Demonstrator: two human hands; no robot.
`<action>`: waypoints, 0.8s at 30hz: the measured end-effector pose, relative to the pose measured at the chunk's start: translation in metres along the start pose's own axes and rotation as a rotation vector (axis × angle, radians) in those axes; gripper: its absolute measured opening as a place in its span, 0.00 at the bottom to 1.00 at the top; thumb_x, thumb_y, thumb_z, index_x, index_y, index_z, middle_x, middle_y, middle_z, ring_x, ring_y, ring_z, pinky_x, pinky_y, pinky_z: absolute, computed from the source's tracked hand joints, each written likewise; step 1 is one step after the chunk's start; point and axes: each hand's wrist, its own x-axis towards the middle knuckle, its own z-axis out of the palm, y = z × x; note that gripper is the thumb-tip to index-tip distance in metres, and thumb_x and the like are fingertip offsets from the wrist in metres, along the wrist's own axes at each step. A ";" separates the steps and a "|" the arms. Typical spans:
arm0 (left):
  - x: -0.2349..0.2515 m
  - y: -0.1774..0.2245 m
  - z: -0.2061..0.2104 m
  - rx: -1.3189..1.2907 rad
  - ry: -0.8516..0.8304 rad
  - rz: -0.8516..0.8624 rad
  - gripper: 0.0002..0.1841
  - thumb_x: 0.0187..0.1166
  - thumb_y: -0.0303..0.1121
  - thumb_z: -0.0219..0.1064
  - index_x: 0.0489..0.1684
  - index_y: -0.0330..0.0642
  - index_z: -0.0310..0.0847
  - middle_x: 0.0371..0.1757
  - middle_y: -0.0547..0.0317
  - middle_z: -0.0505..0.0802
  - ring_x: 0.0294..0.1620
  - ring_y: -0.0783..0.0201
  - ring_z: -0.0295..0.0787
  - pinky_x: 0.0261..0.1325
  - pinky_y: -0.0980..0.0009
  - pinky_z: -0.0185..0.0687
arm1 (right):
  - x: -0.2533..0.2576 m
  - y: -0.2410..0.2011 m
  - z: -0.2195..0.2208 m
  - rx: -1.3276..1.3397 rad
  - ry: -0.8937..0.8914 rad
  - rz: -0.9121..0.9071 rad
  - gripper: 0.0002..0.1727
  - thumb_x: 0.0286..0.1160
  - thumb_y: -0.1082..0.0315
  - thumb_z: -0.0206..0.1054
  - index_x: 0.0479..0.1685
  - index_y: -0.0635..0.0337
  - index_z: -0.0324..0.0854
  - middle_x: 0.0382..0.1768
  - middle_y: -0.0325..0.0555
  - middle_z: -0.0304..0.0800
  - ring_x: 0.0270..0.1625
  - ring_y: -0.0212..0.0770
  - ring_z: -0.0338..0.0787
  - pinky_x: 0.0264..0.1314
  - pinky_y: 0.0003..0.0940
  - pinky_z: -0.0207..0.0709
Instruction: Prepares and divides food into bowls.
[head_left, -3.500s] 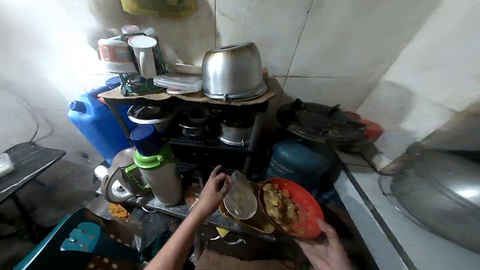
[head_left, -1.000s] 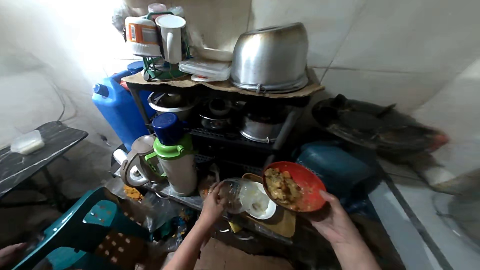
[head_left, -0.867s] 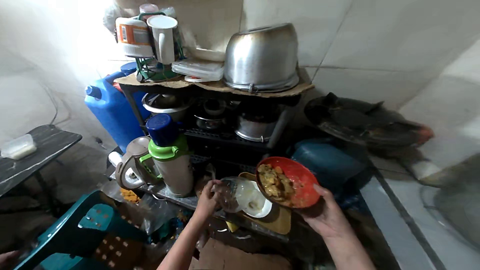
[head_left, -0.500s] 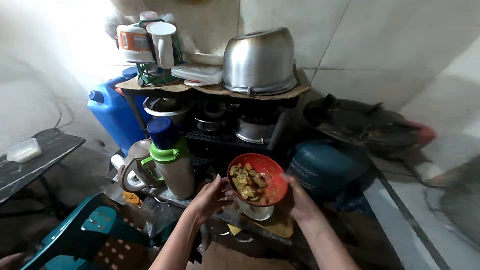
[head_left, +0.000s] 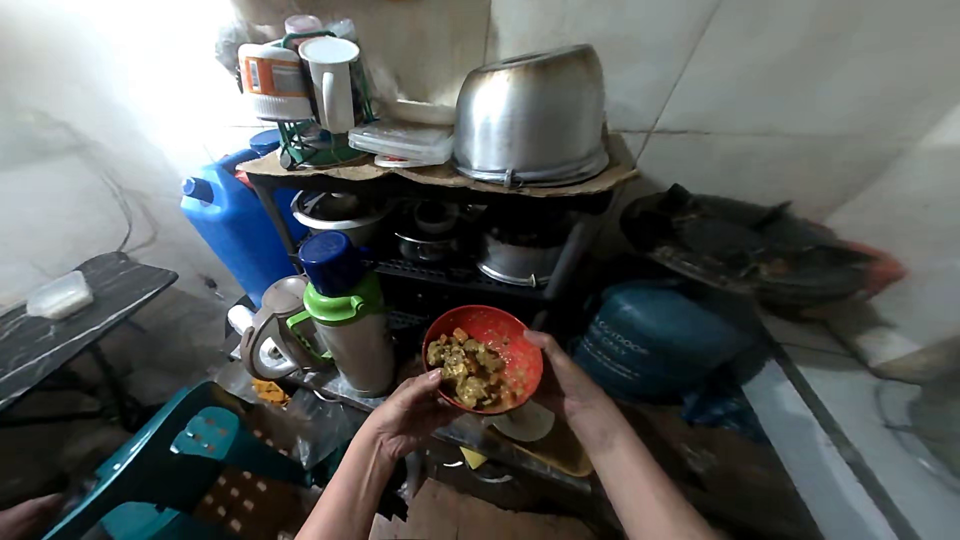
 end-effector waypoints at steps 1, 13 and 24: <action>0.000 0.001 0.003 -0.025 0.001 0.020 0.33 0.55 0.47 0.88 0.56 0.38 0.82 0.51 0.46 0.94 0.55 0.55 0.94 0.65 0.60 0.88 | -0.002 -0.002 0.003 -0.016 -0.027 -0.013 0.22 0.91 0.53 0.45 0.61 0.61 0.75 0.43 0.52 0.92 0.44 0.43 0.95 0.43 0.36 0.91; 0.000 -0.021 -0.006 -0.299 0.119 0.316 0.33 0.47 0.37 0.90 0.52 0.34 0.80 0.46 0.44 0.93 0.49 0.56 0.94 0.58 0.62 0.91 | 0.006 0.033 -0.049 -1.050 0.377 -0.271 0.15 0.83 0.71 0.60 0.62 0.68 0.83 0.56 0.61 0.89 0.52 0.52 0.91 0.56 0.52 0.84; 0.016 -0.063 -0.031 -0.354 0.226 0.206 0.21 0.70 0.34 0.73 0.58 0.35 0.73 0.48 0.44 0.92 0.47 0.54 0.93 0.53 0.61 0.91 | 0.022 0.054 -0.027 -1.359 0.273 -0.232 0.29 0.80 0.82 0.56 0.82 0.77 0.63 0.86 0.71 0.59 0.89 0.64 0.62 0.91 0.50 0.52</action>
